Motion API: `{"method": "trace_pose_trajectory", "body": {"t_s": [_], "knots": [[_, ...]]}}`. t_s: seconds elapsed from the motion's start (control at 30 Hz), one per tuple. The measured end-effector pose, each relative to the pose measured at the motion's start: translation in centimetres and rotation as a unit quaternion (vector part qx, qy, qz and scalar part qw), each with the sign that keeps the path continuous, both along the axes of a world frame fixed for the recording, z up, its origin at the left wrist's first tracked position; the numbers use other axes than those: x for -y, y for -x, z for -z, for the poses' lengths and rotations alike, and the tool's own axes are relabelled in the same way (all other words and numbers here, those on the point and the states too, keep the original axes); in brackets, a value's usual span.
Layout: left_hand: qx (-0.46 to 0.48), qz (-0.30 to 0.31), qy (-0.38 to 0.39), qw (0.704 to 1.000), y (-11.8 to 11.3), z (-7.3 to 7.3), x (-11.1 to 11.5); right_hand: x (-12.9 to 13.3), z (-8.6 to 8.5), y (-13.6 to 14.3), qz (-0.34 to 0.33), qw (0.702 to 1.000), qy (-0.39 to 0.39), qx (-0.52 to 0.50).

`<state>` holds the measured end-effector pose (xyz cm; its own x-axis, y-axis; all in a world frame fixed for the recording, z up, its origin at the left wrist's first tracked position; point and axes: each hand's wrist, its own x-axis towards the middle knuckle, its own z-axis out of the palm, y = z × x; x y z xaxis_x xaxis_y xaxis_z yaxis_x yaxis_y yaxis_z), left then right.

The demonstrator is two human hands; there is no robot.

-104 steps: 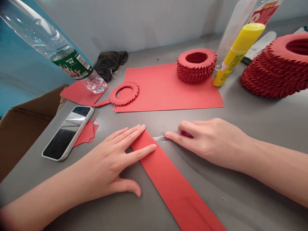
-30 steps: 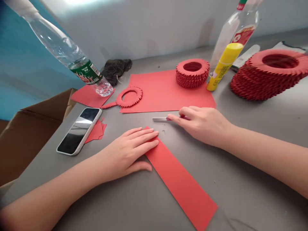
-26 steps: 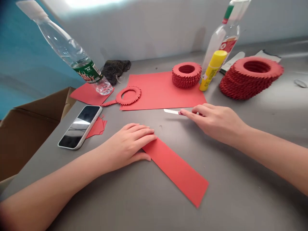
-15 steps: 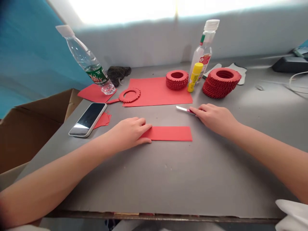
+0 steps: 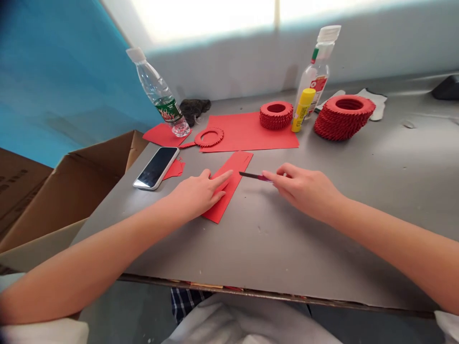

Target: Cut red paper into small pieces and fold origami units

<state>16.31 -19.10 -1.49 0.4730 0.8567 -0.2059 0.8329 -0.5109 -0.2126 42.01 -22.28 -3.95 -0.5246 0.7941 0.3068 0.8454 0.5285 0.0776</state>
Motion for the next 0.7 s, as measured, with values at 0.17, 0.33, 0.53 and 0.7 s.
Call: {"method": "trace_pose_trajectory", "body": {"t_s": [0.17,0.33,0.53,0.7], "knots": [[0.028,0.136,-0.027,0.990,0.4,-0.3,-0.7,1.0,0.3,1.6,-0.037,0.999,0.017,0.006],[0.105,0.278,0.056,0.953,2.0,0.8,-2.5,2.6,0.3,0.1,-0.046,0.997,0.026,-0.047],[0.127,0.235,-0.003,0.964,1.7,3.0,-1.1,6.8,0.1,-1.6,-0.060,0.993,0.088,-0.052],[0.160,0.148,-0.104,0.971,-0.3,4.2,0.7,9.9,0.7,-0.9,-0.095,0.989,0.115,0.011]]}}
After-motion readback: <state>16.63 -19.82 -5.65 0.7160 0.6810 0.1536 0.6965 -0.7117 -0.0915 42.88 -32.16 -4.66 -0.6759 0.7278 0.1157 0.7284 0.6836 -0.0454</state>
